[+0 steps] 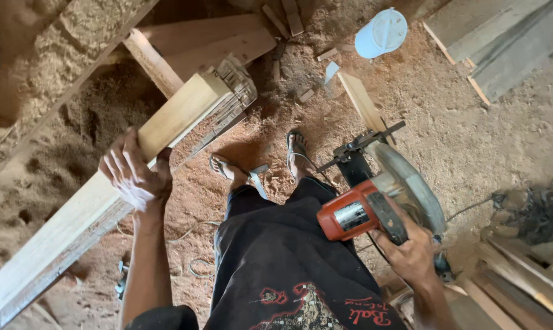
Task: The person holds a wooden board against a circular saw base and uses a metal ruler to measure the wood.
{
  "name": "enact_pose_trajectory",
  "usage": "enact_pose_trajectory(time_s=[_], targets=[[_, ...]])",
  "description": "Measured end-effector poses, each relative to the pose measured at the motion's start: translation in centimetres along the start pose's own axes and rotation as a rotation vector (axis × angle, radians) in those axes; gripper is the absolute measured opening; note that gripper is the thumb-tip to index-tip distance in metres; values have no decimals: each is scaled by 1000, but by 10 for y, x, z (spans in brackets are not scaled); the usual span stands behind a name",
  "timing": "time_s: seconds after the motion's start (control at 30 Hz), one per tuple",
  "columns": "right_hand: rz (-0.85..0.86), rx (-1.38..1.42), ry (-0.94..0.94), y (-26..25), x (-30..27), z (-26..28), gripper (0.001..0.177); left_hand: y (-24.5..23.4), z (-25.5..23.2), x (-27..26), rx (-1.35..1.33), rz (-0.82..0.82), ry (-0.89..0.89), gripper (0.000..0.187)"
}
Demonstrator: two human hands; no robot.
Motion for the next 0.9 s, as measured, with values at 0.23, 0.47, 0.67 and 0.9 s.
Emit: enact_pose_trajectory(time_s=[0.23, 0.47, 0.67, 0.9], targets=[[111, 40, 143, -30, 23, -17, 74, -6, -11, 3, -70, -18, -39, 70], [139, -8, 39, -48, 35, -23, 74, 27, -47, -46, -116, -220, -191, 26], [167, -81, -39, -66, 48, -12, 76, 70, -136, -158, -577, -25, -318, 23], [191, -68, -129, -74, 62, -5, 74, 95, -184, -244, -967, 297, -613, 53]])
Point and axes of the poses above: each hand's wrist, its own x-axis towards the middle knuckle, its own y-axis out of the palm, z = x × y, the point moved 1 cm from there along x, towards the middle knuckle, and after that the axes turned 11 degrees about z, right-handed, at the moved point
